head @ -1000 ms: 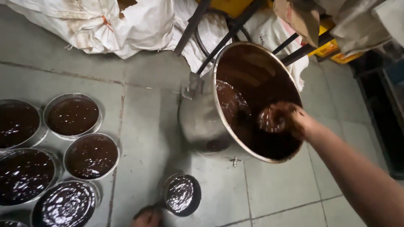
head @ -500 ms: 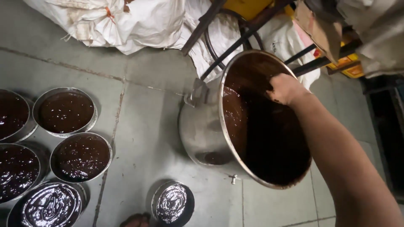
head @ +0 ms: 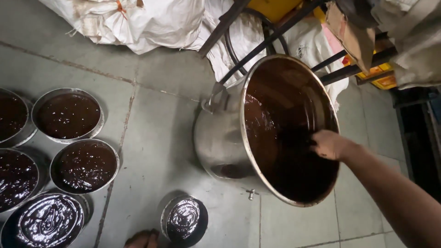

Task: The person scoops dark brown batter from a large metal pot and fills round metal tins arranged on the tiled floor, smoothing the batter surface in each tin by hand before setting the filled tin with the others. The person repeats this for one tin at a time, working bare-handed.

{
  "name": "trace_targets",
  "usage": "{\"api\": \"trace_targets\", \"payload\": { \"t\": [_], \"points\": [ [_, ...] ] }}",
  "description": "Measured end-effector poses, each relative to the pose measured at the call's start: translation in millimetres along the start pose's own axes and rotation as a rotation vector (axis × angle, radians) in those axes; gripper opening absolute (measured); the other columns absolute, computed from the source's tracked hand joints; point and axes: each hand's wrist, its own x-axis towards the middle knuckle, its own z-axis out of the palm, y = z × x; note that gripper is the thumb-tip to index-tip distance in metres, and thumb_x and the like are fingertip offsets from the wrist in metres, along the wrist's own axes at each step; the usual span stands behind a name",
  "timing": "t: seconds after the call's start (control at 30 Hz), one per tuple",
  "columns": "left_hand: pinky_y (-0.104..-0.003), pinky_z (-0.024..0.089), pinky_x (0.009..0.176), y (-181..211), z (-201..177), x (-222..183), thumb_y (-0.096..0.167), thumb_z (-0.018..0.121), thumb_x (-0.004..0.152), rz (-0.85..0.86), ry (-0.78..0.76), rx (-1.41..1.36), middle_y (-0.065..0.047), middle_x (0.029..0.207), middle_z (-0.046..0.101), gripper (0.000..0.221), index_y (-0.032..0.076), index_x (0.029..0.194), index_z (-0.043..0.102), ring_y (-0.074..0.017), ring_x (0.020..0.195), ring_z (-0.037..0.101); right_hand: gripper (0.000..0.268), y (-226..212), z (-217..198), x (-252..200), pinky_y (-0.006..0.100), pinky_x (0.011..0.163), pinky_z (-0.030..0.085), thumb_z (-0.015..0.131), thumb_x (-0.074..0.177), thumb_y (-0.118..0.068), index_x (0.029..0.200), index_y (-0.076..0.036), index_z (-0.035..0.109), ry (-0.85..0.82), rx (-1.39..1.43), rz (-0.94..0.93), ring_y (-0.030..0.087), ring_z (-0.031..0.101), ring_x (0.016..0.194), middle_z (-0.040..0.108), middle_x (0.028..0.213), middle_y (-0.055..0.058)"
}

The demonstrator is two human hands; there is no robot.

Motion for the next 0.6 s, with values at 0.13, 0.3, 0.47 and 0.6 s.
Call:
{"api": "trace_targets", "payload": {
  "t": [0.13, 0.3, 0.47, 0.6],
  "points": [
    [-0.04, 0.062, 0.076, 47.1, 0.4, 42.4, 0.021, 0.07, 0.078, -0.118, -0.096, 0.063, -0.014, 0.079, 0.076, 0.014, 0.01, 0.077, 0.079, -0.029, 0.074, 0.078, 0.03, 63.6, 144.0, 13.7, 0.048, 0.076, 0.051, 0.055, 0.092, -0.018, 0.117, -0.006, 0.065, -0.212, 0.66, -0.026, 0.044, 0.06, 0.089, 0.061, 0.095, 0.027],
    [-0.04, 0.063, 0.077, 87.4, -21.0, 73.8, 0.024, 0.071, 0.078, -0.248, -0.285, 0.123, -0.013, 0.085, 0.078, 0.017, 0.011, 0.084, 0.081, -0.0301, 0.079, 0.079, 0.044, 25.8, 135.0, -62.2, 0.042, 0.085, 0.057, 0.06, 0.093, -0.026, 0.134, -0.008, 0.055, -0.07, 0.746, -0.114, 0.034, 0.067, 0.104, 0.067, 0.118, 0.02],
    [-0.042, 0.059, 0.084, 107.7, -28.1, 84.6, 0.03, 0.073, 0.079, -0.33, -0.416, 0.248, -0.013, 0.1, 0.079, 0.027, 0.016, 0.1, 0.083, -0.0312, 0.091, 0.077, 0.055, -116.9, -4.8, -143.2, 0.03, 0.098, 0.041, 0.04, 0.089, -0.034, 0.126, 0.005, 0.051, 0.021, 1.39, -0.567, 0.025, 0.047, 0.118, 0.044, 0.132, 0.018],
    [-0.041, 0.062, 0.083, 135.5, -39.7, 99.1, 0.039, 0.066, 0.085, -0.509, -0.544, 0.235, -0.014, 0.095, 0.079, 0.029, 0.019, 0.1, 0.08, -0.0295, 0.088, 0.08, 0.043, -175.1, -39.4, -165.5, 0.034, 0.083, 0.046, 0.06, 0.103, -0.029, 0.124, 0.009, 0.064, -0.01, 2.516, 0.288, 0.036, 0.064, 0.117, 0.064, 0.134, 0.029]
  ]
}}
